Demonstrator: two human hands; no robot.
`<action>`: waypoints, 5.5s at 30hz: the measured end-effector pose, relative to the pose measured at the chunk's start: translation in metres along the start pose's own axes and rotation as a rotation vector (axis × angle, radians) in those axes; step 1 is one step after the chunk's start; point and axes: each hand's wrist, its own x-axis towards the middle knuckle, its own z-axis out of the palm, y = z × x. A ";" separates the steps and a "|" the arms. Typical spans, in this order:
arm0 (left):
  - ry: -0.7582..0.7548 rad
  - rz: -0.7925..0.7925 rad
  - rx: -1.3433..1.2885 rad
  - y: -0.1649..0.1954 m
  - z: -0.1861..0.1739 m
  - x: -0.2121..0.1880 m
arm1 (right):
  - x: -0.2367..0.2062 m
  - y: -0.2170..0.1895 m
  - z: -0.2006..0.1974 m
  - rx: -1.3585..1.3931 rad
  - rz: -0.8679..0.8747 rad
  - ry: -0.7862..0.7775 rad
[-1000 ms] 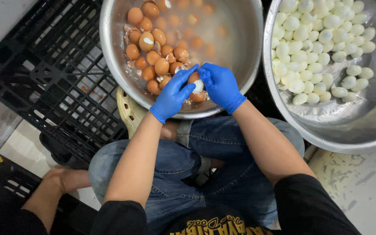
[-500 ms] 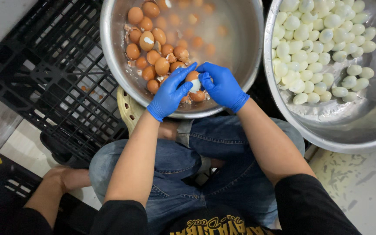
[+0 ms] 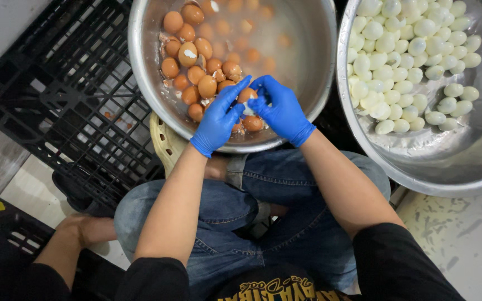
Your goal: The person sits on the floor between two metal basins and peels boiled eggs by hand, removing the shells over a basin of water containing unpeeled eggs and shells, and drops the peeled eggs into a second basin filled with peeled eggs. The person repeats this shell-removal cycle one egg at a time throughout the clip.
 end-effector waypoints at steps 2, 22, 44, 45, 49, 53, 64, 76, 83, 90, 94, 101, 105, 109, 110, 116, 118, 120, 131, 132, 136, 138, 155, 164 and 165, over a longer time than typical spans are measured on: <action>-0.041 0.008 -0.013 -0.001 0.000 0.000 | 0.000 -0.003 0.001 -0.061 -0.017 0.011; -0.002 0.075 0.075 -0.016 -0.004 0.003 | -0.004 -0.008 0.011 -0.060 0.027 0.001; 0.034 -0.172 -0.320 -0.031 -0.003 0.005 | -0.002 -0.013 -0.007 0.047 -0.085 -0.049; 0.020 -0.150 -0.267 -0.030 -0.003 0.005 | -0.002 -0.018 -0.005 0.055 -0.071 -0.092; 0.010 0.034 -0.055 -0.024 0.005 0.005 | -0.001 -0.027 0.003 -0.017 -0.055 -0.025; 0.097 0.065 0.011 -0.025 0.009 0.004 | -0.002 -0.020 0.009 0.094 0.008 0.020; 0.049 0.095 -0.025 -0.030 0.011 -0.001 | -0.004 0.009 0.021 0.075 0.030 0.191; 0.200 0.160 0.147 -0.037 0.017 0.001 | -0.007 -0.009 0.026 -0.007 -0.114 0.207; 0.127 0.056 -0.140 -0.034 0.014 0.002 | 0.002 0.006 0.020 0.168 0.061 0.224; 0.022 0.007 -0.327 -0.027 0.013 0.002 | 0.000 0.004 0.001 -0.150 -0.042 0.077; -0.032 0.023 -0.304 -0.027 0.012 0.003 | -0.001 0.008 0.000 -0.197 -0.050 0.055; -0.028 0.028 -0.319 -0.020 0.012 0.001 | 0.004 0.019 0.010 0.162 0.089 0.190; 0.009 0.016 -0.346 -0.018 0.012 0.002 | 0.001 0.012 0.004 0.155 -0.012 0.021; 0.085 0.025 -0.333 -0.022 0.012 0.004 | 0.000 0.001 0.005 -0.082 -0.074 0.056; 0.100 0.039 -0.325 -0.024 0.012 0.004 | 0.000 -0.002 0.006 -0.099 -0.068 0.072; 0.150 0.027 -0.321 -0.034 0.014 0.006 | -0.001 -0.011 0.006 -0.146 -0.073 0.085; 0.142 0.029 -0.329 -0.037 0.013 0.006 | -0.002 -0.011 0.006 -0.170 -0.083 0.081; 0.140 0.027 -0.332 -0.038 0.012 0.006 | -0.002 -0.009 0.007 -0.200 -0.070 0.101; 0.114 0.036 -0.416 -0.024 0.013 0.004 | -0.001 0.000 0.016 0.068 0.057 0.226; 0.117 0.020 -0.429 -0.022 0.013 0.004 | 0.000 -0.001 0.016 0.142 0.113 0.229; 0.127 -0.014 -0.460 -0.020 0.013 0.005 | 0.001 -0.005 0.007 0.185 -0.084 0.133; 0.124 0.007 -0.444 -0.021 0.013 0.004 | -0.001 -0.007 0.006 0.074 -0.085 0.070; 0.076 0.066 -0.320 -0.016 0.012 0.002 | 0.004 0.029 0.022 0.430 0.166 0.263; 0.106 0.034 -0.318 -0.017 0.006 0.002 | 0.000 -0.002 0.014 -0.101 -0.164 0.233; 0.090 0.036 -0.313 -0.017 0.006 0.002 | 0.000 -0.005 0.015 -0.139 -0.147 0.272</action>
